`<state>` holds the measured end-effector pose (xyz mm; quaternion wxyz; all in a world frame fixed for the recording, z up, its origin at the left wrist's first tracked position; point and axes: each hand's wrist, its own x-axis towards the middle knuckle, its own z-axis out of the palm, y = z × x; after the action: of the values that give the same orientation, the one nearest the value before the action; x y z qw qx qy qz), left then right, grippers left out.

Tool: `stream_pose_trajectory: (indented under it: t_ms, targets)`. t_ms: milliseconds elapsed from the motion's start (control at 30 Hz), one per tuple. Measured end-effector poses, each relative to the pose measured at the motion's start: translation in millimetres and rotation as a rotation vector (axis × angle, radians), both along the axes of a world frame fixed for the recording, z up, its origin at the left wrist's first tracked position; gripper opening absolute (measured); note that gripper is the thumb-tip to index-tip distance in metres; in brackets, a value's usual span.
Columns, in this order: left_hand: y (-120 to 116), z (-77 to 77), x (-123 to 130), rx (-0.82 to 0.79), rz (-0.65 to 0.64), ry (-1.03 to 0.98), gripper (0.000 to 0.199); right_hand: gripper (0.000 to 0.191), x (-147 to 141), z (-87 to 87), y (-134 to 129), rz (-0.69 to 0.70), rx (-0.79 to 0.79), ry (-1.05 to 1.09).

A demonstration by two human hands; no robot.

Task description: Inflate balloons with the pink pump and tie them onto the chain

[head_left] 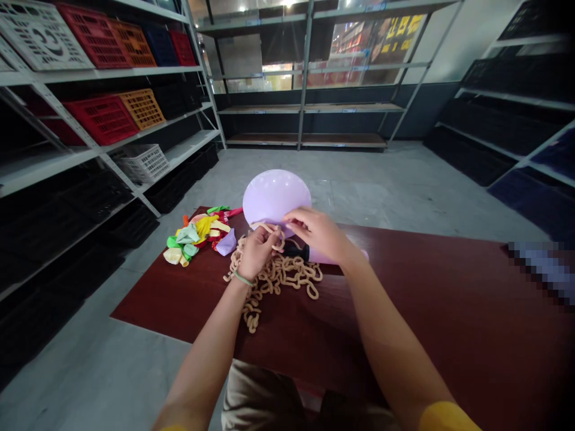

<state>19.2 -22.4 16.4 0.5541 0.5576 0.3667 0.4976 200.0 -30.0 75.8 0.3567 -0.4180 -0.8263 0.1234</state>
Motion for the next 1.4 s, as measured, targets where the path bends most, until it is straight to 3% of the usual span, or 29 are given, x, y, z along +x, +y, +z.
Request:
stream_pose_trajectory:
  t_ms: [100, 367, 600, 733, 1033, 1233, 1400]
  targets:
    - [-0.6, -3.8, -0.3, 0.041, -0.022, 0.024, 0.030, 0.017, -4.4, -5.1, 2.5, 0.043, -0.007, -0.045]
    - [-2.6, -5.6, -2.3, 0.101, -0.005, 0.135, 0.028, 0.012, -7.9, -12.2, 4.4, -0.011, 0.025, -0.143]
    - [-0.1, -11.5, -2.1, 0.222, 0.282, 0.179, 0.019, 0.007, -21.7, -11.0, -4.2, -0.038, 0.055, -0.136]
    - [1.5, -16.8, -0.1, 0.224, 0.353, 0.122, 0.022, 0.009, -22.0, -8.8, -5.2, -0.005, 0.028, -0.087]
    - [0.0, -16.5, 0.1, 0.343, 0.358, 0.132, 0.021, 0.010, -12.1, -4.0, -0.9, 0.022, -0.161, 0.107]
    - [-1.3, -16.4, -0.3, 0.415, 0.378, 0.176, 0.020, 0.013, -13.8, -11.1, -0.6, 0.005, -0.174, 0.093]
    - [0.1, -15.7, -3.5, 0.380, 0.406, 0.261, 0.025, 0.012, -15.3, -10.8, -0.9, -0.095, -0.101, 0.015]
